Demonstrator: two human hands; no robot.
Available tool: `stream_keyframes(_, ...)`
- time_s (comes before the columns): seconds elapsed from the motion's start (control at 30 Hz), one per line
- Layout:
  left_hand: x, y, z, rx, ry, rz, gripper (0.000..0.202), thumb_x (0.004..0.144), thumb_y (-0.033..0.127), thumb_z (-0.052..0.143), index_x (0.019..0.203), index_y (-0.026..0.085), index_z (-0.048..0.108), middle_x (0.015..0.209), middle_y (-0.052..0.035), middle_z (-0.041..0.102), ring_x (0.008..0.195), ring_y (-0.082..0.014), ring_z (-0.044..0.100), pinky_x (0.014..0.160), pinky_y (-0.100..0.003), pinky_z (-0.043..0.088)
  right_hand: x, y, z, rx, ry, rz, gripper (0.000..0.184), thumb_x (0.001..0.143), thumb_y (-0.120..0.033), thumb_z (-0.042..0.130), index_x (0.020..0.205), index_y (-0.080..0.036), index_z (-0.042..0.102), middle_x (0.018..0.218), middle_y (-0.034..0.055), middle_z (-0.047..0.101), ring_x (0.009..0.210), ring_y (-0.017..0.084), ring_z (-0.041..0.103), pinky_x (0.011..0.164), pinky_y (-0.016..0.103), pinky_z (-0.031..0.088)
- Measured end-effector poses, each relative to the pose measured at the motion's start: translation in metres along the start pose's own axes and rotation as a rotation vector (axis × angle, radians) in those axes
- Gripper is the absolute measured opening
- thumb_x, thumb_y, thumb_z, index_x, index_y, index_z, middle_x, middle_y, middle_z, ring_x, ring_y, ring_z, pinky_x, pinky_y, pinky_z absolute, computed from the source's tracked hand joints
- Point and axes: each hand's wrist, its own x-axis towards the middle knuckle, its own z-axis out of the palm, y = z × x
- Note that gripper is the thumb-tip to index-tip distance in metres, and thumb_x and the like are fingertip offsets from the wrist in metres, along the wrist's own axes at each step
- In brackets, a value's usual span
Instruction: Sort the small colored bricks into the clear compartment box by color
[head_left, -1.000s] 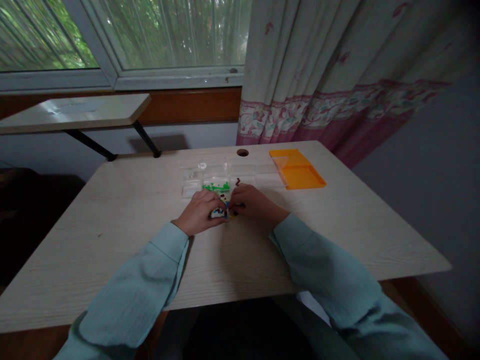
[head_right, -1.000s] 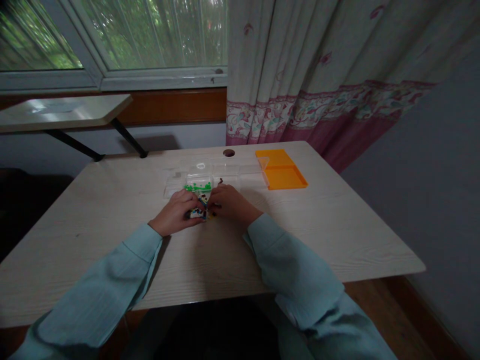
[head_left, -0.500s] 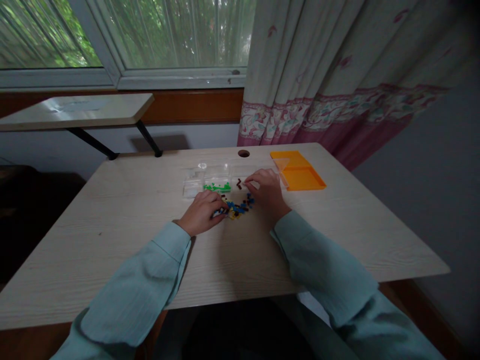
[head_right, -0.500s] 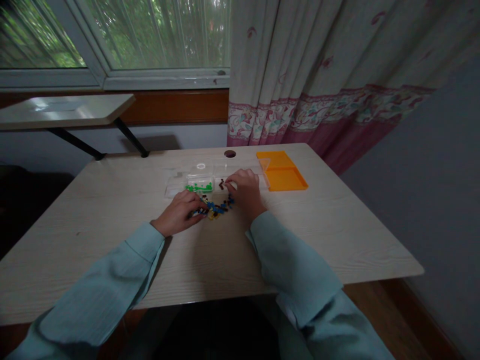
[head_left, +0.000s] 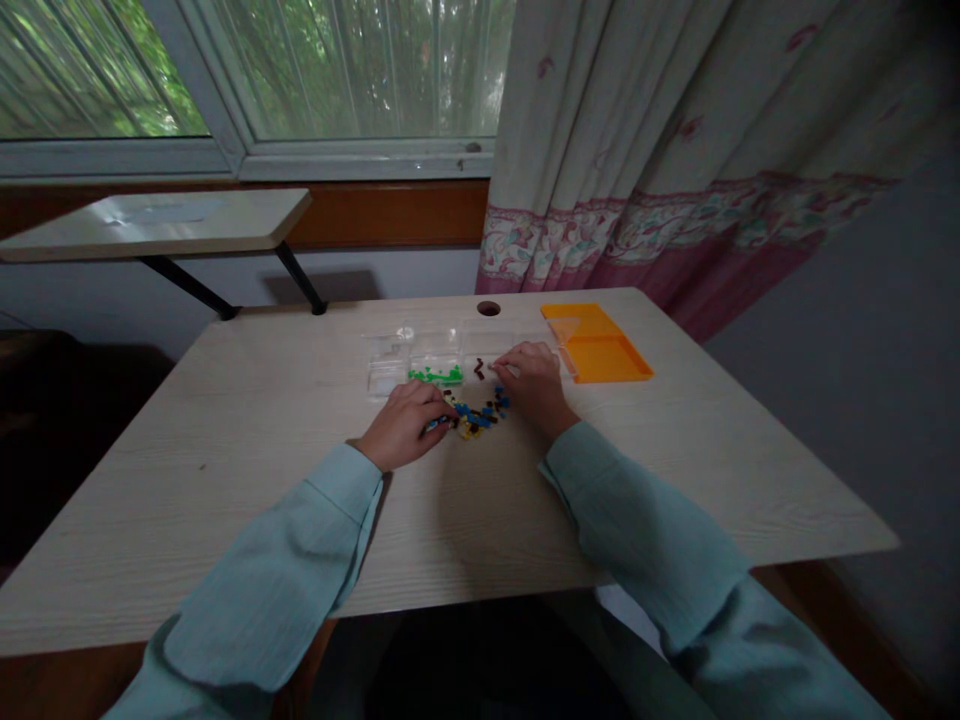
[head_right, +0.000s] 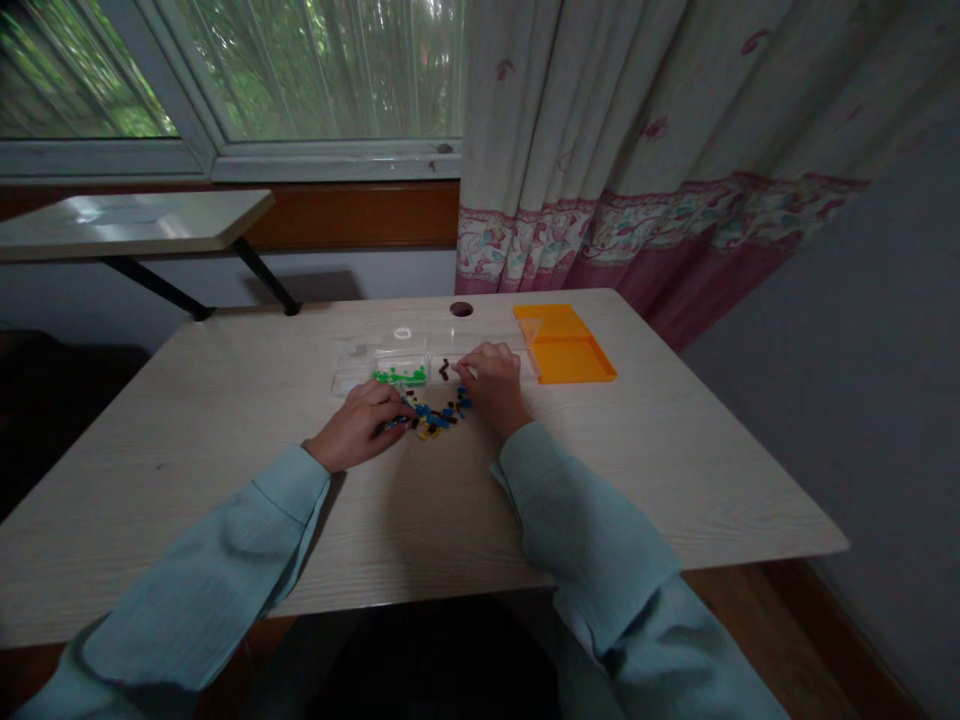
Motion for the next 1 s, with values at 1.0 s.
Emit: stream_keyframes(1.0, 0.001, 0.005, 0.002, 0.062, -0.001, -0.049, 0.018, 0.087, 0.038, 0.062, 0.097, 0.024, 0.066, 0.099, -0.0065, 0.06, 0.099, -0.0254, 0.05, 0.083, -0.039, 0.038, 0.0, -0.043, -0.038, 0.34, -0.614, -0.483, 0.015, 0.08, -0.014, 0.067, 0.088, -0.021, 0.076, 0.084, 0.004, 0.072, 0.082, 0.017, 0.063, 0.078, 0.029, 0.045)
